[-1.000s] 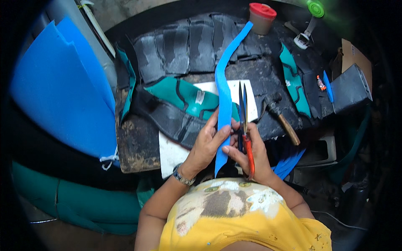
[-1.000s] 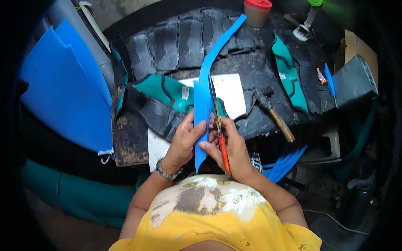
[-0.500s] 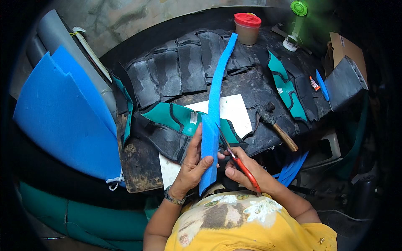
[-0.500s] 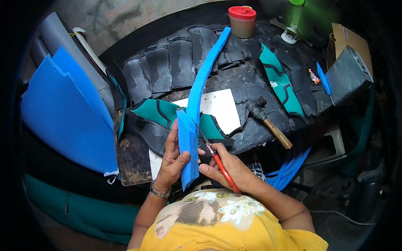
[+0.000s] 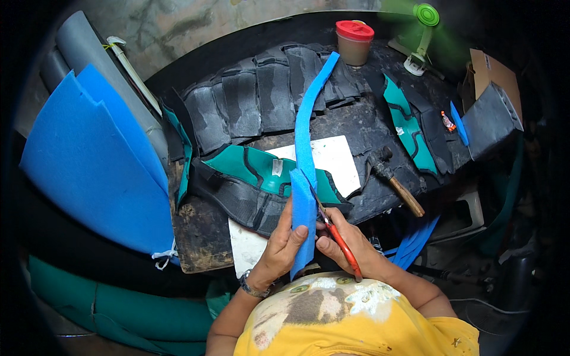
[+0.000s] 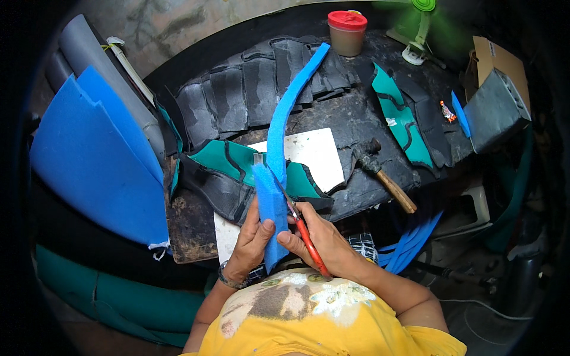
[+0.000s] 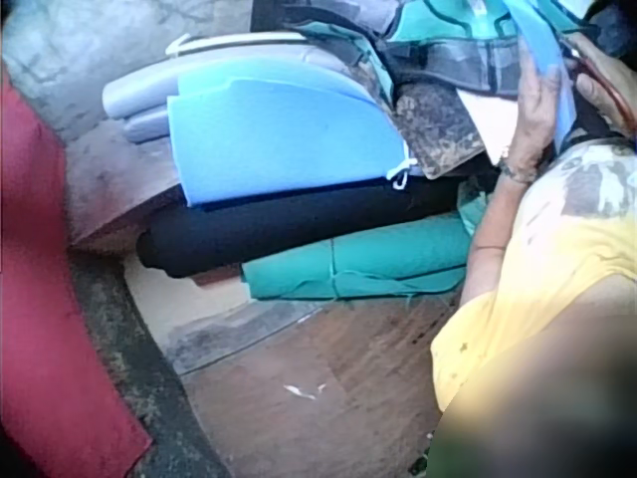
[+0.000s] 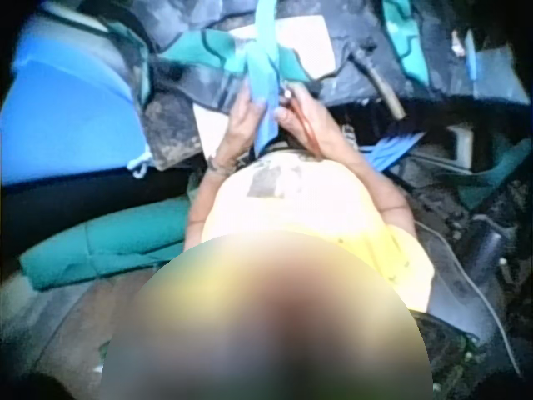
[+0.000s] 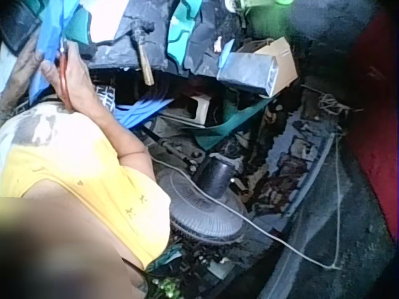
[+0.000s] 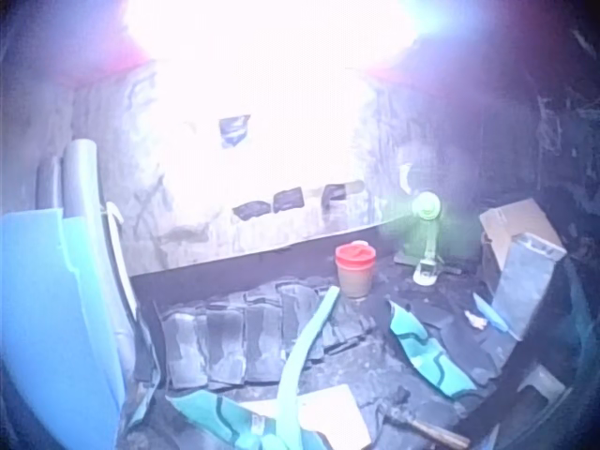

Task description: The person cuts a blue foam strip with scissors, then places it inside a black shoe upper. They fold and press the upper edges, then use a hammer to tap the upper onto a green insole. The person repeats the folding and hammering steps on the same shoe upper.

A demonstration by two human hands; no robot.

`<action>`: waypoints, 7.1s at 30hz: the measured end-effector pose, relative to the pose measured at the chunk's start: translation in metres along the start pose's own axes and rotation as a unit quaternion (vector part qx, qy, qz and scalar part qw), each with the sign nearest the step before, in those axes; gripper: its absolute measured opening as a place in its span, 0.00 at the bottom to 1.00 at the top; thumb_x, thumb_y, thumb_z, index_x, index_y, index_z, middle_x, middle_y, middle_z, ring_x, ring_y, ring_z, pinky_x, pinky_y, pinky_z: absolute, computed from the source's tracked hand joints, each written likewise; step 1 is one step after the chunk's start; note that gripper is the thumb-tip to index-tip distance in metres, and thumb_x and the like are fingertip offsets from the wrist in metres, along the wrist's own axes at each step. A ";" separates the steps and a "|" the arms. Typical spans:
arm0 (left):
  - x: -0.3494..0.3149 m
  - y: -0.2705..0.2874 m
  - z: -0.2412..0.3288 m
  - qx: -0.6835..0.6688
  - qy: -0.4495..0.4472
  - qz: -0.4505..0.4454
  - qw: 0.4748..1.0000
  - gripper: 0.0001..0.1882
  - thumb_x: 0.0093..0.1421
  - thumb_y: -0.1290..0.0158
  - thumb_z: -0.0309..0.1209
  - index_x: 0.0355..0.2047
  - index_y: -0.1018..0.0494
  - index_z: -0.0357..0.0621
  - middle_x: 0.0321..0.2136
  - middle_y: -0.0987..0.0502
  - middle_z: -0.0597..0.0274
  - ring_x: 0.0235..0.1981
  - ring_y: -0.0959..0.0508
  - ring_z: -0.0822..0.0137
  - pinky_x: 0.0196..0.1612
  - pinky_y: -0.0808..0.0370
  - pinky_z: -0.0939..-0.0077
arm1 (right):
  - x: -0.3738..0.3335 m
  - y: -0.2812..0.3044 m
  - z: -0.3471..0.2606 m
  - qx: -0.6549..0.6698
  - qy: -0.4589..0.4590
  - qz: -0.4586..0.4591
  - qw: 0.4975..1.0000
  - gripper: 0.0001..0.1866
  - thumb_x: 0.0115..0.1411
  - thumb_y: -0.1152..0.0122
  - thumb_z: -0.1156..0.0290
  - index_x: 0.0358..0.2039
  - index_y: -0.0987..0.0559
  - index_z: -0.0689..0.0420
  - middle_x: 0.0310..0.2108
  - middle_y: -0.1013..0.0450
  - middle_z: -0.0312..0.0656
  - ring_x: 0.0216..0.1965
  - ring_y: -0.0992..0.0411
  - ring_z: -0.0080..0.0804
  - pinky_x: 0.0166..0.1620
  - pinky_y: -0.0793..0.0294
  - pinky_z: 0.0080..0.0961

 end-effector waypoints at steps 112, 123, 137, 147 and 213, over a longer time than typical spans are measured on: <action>0.121 0.018 0.031 -0.221 0.040 -0.079 0.971 0.32 0.65 0.46 0.43 0.65 0.39 0.42 0.53 0.32 0.57 0.51 0.27 0.64 0.47 0.20 0.65 | 0.060 0.043 -0.026 0.077 0.083 0.177 0.978 0.29 0.56 0.33 0.73 0.55 0.37 0.59 0.29 0.28 0.37 0.26 0.27 0.21 0.29 0.25 0.17; 0.107 0.023 0.044 -0.103 -0.005 -0.055 0.993 0.50 0.58 0.41 0.23 0.73 0.59 0.51 0.60 0.35 0.50 0.52 0.26 0.67 0.52 0.26 0.74 | 0.050 0.039 -0.015 0.097 0.069 0.173 0.978 0.25 0.62 0.37 0.72 0.54 0.38 0.59 0.31 0.27 0.40 0.25 0.28 0.21 0.27 0.28 0.16; -0.003 0.063 0.057 -0.181 0.110 -0.373 0.903 0.19 0.52 0.43 0.16 0.47 0.20 0.33 0.58 0.31 0.35 0.53 0.24 0.51 0.58 0.32 0.67 | -0.030 0.054 -0.002 -0.112 -0.070 -0.262 0.956 0.51 0.52 0.44 0.26 0.56 0.33 0.63 0.34 0.26 0.48 0.36 0.24 0.38 0.41 0.25 0.34; -0.037 0.081 0.044 -0.068 0.126 -0.357 0.923 0.21 0.56 0.42 0.24 0.51 0.23 0.31 0.49 0.24 0.46 0.47 0.25 0.61 0.54 0.30 0.69 | -0.003 -0.010 -0.003 -0.225 -0.119 -0.394 0.883 0.56 0.50 0.41 0.27 0.63 0.38 0.64 0.47 0.27 0.61 0.51 0.27 0.54 0.53 0.30 0.41; -0.023 0.076 0.067 0.085 0.074 -0.412 0.904 0.19 0.57 0.47 0.17 0.48 0.20 0.36 0.49 0.21 0.46 0.50 0.23 0.55 0.55 0.30 0.70 | 0.010 -0.007 -0.037 -0.269 -0.114 -0.298 0.909 0.42 0.48 0.29 0.37 0.47 0.24 0.65 0.23 0.26 0.53 0.27 0.24 0.42 0.33 0.26 0.33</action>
Point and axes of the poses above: each hand's wrist, its own x-axis towards the middle knuckle, its own y-axis out of the back of the hand, z = x × y, the point moved 9 cm from there along x, towards the middle knuckle
